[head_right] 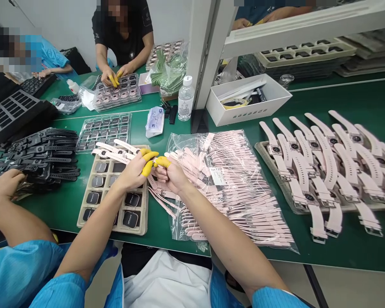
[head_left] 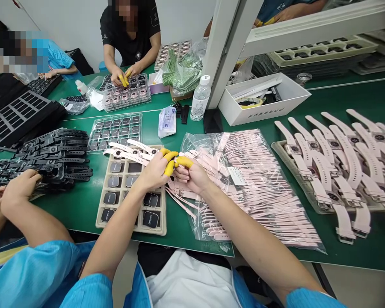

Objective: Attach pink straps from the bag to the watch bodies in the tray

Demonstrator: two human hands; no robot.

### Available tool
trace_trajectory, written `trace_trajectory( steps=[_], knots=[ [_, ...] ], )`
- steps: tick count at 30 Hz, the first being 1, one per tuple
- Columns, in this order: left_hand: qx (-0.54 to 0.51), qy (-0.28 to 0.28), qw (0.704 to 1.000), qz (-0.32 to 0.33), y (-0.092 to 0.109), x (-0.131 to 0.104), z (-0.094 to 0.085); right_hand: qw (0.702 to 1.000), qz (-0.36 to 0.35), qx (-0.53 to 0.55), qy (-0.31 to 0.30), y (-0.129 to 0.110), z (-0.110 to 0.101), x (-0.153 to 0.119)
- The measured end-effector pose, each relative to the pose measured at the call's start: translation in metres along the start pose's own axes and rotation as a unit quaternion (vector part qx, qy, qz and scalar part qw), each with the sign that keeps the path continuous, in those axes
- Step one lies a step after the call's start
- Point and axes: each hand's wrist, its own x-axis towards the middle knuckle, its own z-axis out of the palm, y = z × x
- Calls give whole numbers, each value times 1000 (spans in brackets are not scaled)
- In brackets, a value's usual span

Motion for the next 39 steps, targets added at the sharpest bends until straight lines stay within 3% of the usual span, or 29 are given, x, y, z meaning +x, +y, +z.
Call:
trace_trajectory(
  steps=[4,9,13,15,17,19,21,24,27,30,33,36,39],
  knots=[
    [65,-25,997,-12,-4,-1,1,999,6,-31,15,4,-1,1],
    [-12,-9,1000,-9,-2,-2,-3,998,-8,-65,3,4,1,-1],
    [-31,7,999,-3,3,0,-11,981,-104,-164,2,1,-2,-3],
    [19,-5,1000,-22,5,0,-24,945,-167,-282,9,-3,-7,-3],
    [89,-28,993,-72,7,-1,-44,885,-207,-417,10,-8,-13,-3],
    [159,-59,978,-125,8,-3,-69,825,-217,-522,1,-14,-17,-4],
    [232,-97,957,-143,7,-9,-94,784,-211,-584,-14,-18,-19,-5],
    [273,-140,944,-125,2,-21,-123,764,-201,-612,-45,-22,-17,-8],
    [239,-155,949,-135,-6,-35,-142,743,-184,-642,-38,-29,-14,-12],
    [184,-186,949,-176,-20,-46,-151,663,-143,-734,-4,-40,-16,-18],
    [93,-252,937,-226,-38,-51,-151,579,-84,-811,5,-47,-19,-26],
    [67,-282,912,-289,-53,-52,-145,548,-30,-836,-4,-47,-20,-31],
    [96,-253,906,-325,-63,-48,-138,536,0,-844,-17,-45,-18,-31]
  ],
)
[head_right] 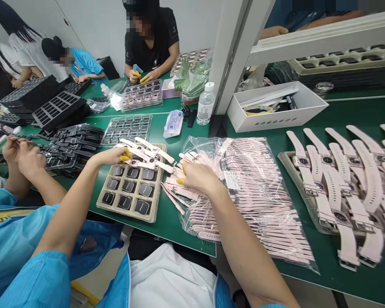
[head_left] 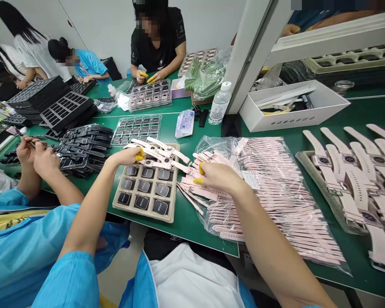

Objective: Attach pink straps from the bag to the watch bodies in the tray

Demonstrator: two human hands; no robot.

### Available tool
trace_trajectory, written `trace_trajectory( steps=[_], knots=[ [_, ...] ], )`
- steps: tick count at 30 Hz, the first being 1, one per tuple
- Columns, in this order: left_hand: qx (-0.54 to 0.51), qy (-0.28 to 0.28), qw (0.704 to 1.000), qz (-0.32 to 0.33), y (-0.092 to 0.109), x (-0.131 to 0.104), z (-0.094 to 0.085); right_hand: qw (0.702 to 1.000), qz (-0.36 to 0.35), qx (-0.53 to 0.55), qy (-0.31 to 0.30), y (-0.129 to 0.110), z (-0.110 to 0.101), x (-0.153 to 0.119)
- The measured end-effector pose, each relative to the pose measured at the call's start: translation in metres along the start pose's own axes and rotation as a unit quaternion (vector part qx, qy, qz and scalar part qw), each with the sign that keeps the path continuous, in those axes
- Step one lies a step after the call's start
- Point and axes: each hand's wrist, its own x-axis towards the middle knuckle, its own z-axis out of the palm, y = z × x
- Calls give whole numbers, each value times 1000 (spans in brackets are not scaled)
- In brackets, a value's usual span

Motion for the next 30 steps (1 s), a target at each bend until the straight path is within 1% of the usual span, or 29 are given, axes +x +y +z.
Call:
trace_trajectory(
  steps=[3,6,8,11,13,15,17,19,22,24,25,27,30],
  knots=[
    [20,55,998,16,1,10,2,1000,-2,-9,-5,0,2,2],
    [56,102,993,28,3,17,7,1000,-2,1,11,4,5,4],
    [87,134,987,25,2,16,11,1000,2,13,27,7,7,5],
    [159,198,967,3,-2,6,16,998,13,38,56,11,7,7],
    [200,206,958,-21,-4,-5,16,994,7,73,83,14,5,8],
    [211,179,960,-41,-5,-14,17,984,-10,123,126,16,3,10],
    [221,143,963,-55,-3,-20,18,965,-14,191,180,16,2,12],
    [244,114,960,-72,0,-21,21,932,-1,285,225,15,3,15],
    [276,98,952,-86,5,-18,27,856,3,445,263,8,8,20],
    [287,104,948,-89,6,-17,32,804,-9,519,290,3,12,23],
    [291,110,946,-88,6,-17,33,785,-13,540,304,0,13,24],
    [291,125,946,-75,1,-18,36,762,-18,558,327,-5,16,25],
    [262,147,953,-42,-11,-24,34,759,-23,556,339,-11,18,25]
  ],
)
